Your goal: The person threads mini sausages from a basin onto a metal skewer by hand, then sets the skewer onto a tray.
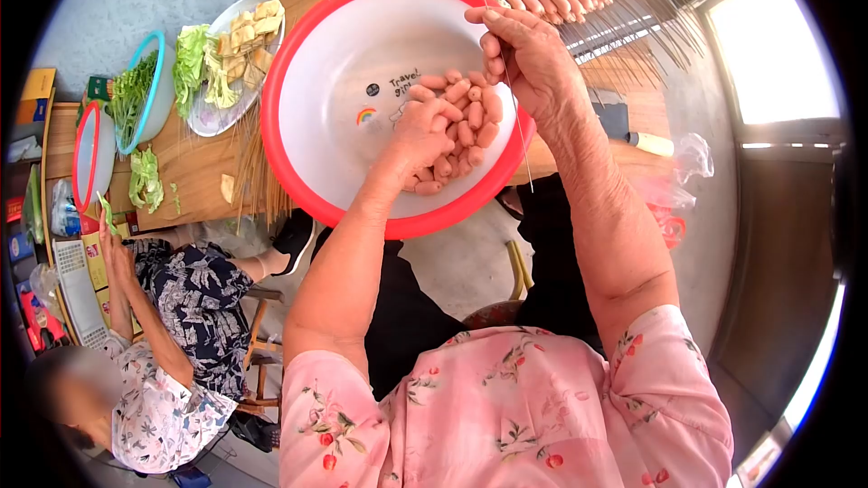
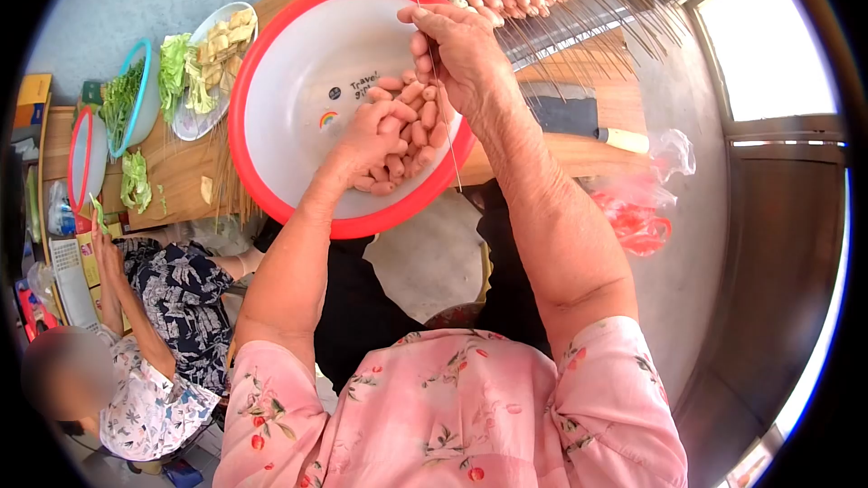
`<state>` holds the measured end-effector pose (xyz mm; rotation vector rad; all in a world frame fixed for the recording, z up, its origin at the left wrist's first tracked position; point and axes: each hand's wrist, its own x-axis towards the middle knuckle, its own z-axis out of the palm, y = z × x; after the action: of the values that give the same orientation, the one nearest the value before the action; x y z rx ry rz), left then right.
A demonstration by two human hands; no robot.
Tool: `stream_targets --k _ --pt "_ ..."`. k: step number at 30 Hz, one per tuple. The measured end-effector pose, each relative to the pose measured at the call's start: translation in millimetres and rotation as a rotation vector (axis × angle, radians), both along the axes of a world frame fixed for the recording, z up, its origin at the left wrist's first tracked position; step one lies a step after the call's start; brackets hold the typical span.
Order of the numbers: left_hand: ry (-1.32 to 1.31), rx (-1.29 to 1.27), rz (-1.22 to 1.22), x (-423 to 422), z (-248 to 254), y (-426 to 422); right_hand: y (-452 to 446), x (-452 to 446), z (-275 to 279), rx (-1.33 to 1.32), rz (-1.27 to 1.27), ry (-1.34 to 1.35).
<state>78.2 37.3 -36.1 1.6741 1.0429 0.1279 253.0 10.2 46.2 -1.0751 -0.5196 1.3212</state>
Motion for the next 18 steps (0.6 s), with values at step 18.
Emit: stream_targets --k 18 --pt "0.149 0.078 0.048 -17 -19 18 1 -4 -2 0.020 0.037 0.016"
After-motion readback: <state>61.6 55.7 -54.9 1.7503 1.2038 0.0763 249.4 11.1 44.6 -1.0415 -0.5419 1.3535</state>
